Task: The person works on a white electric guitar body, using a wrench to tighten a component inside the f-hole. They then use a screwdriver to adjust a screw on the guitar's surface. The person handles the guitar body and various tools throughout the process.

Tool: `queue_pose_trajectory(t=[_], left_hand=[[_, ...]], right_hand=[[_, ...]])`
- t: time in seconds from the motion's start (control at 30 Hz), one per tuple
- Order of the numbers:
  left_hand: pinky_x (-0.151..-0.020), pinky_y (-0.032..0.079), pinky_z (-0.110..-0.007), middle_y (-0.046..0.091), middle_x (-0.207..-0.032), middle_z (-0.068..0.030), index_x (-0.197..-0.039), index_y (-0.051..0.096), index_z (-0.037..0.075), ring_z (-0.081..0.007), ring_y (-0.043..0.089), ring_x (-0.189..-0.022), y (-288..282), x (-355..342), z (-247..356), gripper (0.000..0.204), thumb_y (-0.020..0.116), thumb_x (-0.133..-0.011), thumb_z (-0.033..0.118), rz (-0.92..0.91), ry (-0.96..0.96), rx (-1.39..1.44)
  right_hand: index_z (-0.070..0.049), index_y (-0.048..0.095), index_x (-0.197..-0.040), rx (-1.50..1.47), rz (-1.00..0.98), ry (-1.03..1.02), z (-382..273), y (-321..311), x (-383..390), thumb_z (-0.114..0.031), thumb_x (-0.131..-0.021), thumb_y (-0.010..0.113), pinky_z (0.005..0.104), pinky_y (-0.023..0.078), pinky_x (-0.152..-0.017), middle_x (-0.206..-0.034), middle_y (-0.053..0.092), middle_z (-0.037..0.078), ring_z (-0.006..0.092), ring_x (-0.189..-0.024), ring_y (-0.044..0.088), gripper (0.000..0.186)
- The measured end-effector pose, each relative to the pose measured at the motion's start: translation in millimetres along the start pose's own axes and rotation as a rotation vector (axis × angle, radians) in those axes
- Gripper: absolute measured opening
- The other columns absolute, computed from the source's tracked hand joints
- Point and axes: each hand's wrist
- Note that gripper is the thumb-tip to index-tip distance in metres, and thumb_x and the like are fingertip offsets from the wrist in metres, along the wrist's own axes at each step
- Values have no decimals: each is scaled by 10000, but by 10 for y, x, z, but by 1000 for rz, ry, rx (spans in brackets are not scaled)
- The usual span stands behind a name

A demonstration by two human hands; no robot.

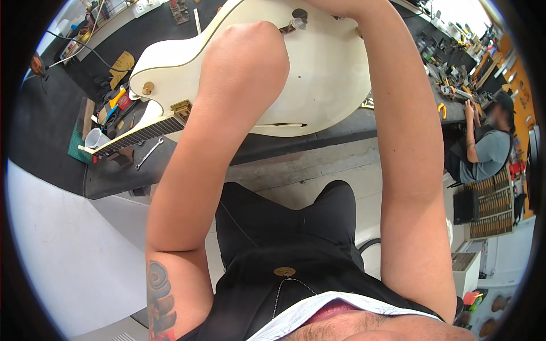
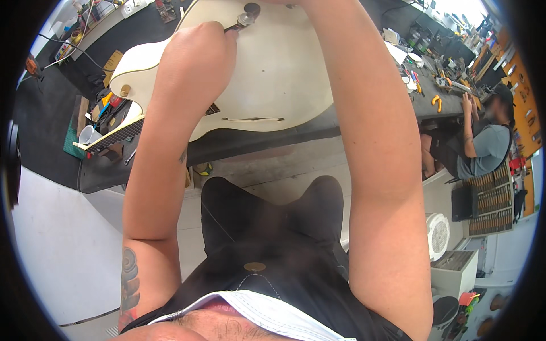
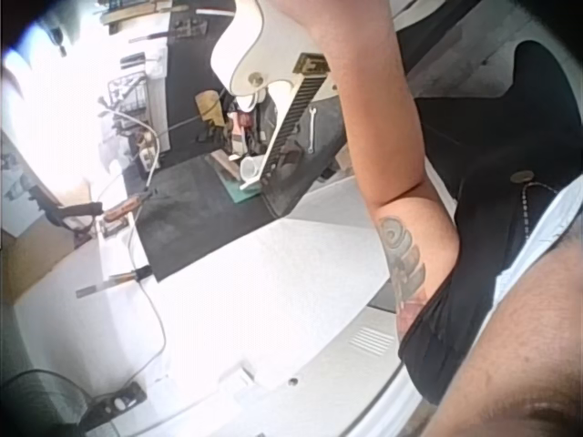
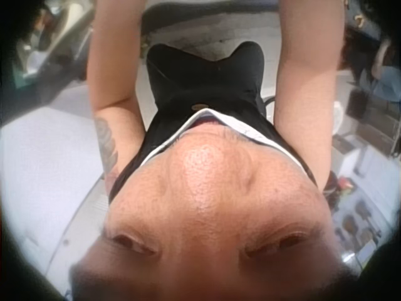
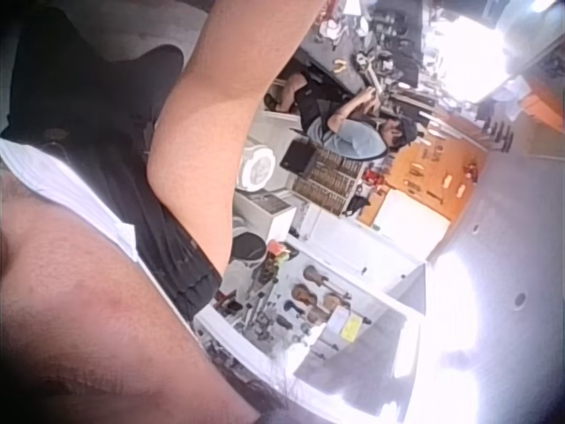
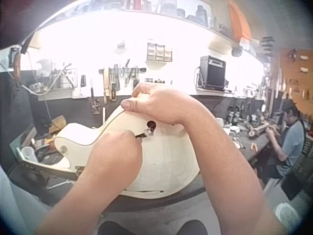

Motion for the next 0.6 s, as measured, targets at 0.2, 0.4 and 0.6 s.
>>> queue_pose_trajectory(t=[0.2,0.4,0.6], left_hand=[[-689,532,-527,618,-696,-289,-705,617,-66,-489,636,-710,-25,16,11,357,635,-970,173,-28,0,-10],[-655,558,-496,657,-688,-255,-720,663,-34,-438,666,-670,-55,-38,90,87,608,-780,-2,-55,-15,-35],[-657,536,-509,642,-687,-268,-742,665,-43,-463,650,-667,-31,-73,94,266,655,-945,129,-41,-124,43]], right_hand=[[-29,700,-1294,-4,2,-22,9,-29,44,-597,-971,631,435,505,-1039,-1288,712,250,394,-1215,664,657],[-25,712,-1276,14,11,-91,74,-17,16,-634,-966,610,418,497,-1050,-1292,712,241,375,-1209,669,691],[-28,706,-1283,67,28,-40,123,18,-23,-670,-947,612,421,503,-1041,-1268,723,243,373,-1192,680,731]])
Point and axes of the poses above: each hand's wrist, its own x-axis away from the middle knuckle, its own y-axis out of the palm, z = x × y
